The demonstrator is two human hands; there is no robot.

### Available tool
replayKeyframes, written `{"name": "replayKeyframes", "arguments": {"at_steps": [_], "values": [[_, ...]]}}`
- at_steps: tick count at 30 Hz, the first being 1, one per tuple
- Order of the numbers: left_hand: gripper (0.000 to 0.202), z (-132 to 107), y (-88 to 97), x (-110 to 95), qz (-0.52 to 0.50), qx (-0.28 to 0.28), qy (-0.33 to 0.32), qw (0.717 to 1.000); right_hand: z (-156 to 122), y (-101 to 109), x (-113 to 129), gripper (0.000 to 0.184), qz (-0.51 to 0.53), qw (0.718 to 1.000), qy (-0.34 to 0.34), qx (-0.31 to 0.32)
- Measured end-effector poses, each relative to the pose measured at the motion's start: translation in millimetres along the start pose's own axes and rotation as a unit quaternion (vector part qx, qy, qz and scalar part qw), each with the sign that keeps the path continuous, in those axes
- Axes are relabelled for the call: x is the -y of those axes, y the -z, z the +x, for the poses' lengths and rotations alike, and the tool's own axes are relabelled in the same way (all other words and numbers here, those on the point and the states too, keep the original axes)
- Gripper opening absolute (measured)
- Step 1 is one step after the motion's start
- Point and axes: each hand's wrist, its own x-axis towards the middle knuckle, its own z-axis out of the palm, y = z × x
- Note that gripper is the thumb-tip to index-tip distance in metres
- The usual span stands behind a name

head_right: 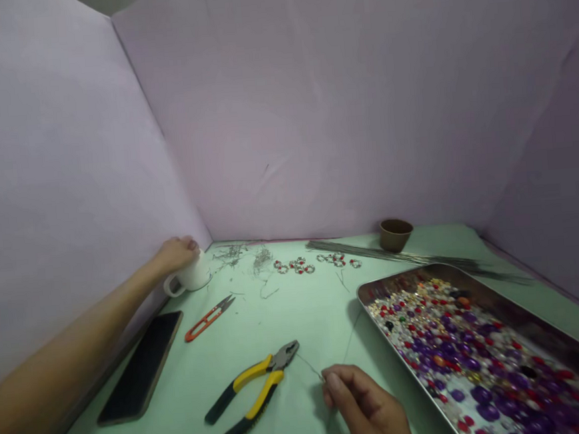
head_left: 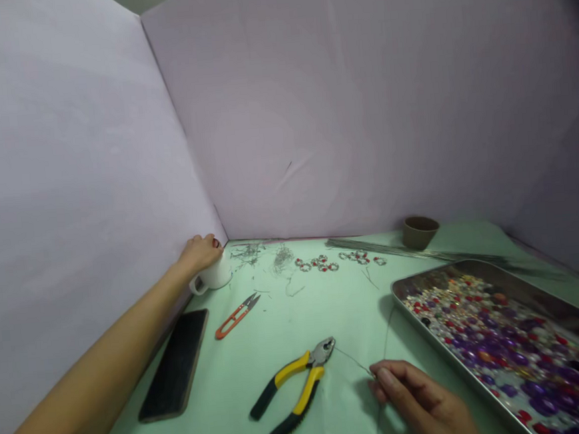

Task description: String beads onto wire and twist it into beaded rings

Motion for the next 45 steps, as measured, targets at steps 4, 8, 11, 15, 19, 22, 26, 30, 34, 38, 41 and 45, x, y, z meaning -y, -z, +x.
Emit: {"name": "replayKeyframes", "arguments": {"at_steps": [4,8,11,15,19,22,26,30,34,38,41,45], "values": [[0.044,-13.4,2.6,-4.6,0.016,-0.023,0.015,1.0,0.4,2.2,-2.6,0.029,0.02,1.0,-0.002,0.022],[0.052,-35.7,13.5,-19.0,-0.008,-0.079,0.004,0.997,1.8,3.4,-5.1,0.027,0.101,0.994,-0.025,0.047],[0.042,-75.4,17.7,-44.6,-0.167,-0.113,-0.04,0.979,2.8,1.7,-2.3,0.029,0.183,0.98,-0.069,0.03],[0.028,-165.3,17.8,-86.0,-0.408,0.123,-0.086,0.901,0.6,-2.6,3.4,0.03,0.269,0.959,-0.079,0.037],[0.028,-238.2,12.4,-103.7,-0.27,0.153,-0.187,0.932,-5.8,-5.4,6.6,0.029,0.277,0.956,-0.072,0.057],[0.036,-251.6,1.4,-101.3,-0.126,0.12,-0.213,0.961,-9.4,-5.7,7.8,0.029,0.266,0.96,-0.056,0.069],[0.026,-240.9,-14.7,-102.0,-0.08,0.142,-0.236,0.958,-10.9,-5.5,8.3,0.028,0.269,0.959,-0.043,0.08],[0.026,-239.1,-21.3,-109.1,-0.078,0.136,-0.224,0.962,-11.5,-6.1,7.6,0.027,0.246,0.965,-0.033,0.083],[0.019,-242.4,-19.0,-105.4,-0.184,0.157,-0.201,0.949,-11.5,-7.2,6.0,0.028,0.237,0.969,-0.029,0.068],[0.015,-239.5,-10.7,-94.0,-0.377,0.298,-0.057,0.875,-10.2,-8.1,4.9,0.029,0.247,0.968,-0.033,0.035],[0.013,-240.7,-0.2,-88.3,-0.557,0.434,0.015,0.708,-9.0,-8.8,3.6,0.028,0.254,0.966,-0.041,0.017],[0.014,-248.1,11.8,-87.9,-0.651,0.466,-0.007,0.6,-7.5,-8.2,-0.6,0.022,0.235,0.972,-0.008,0.002]]}}
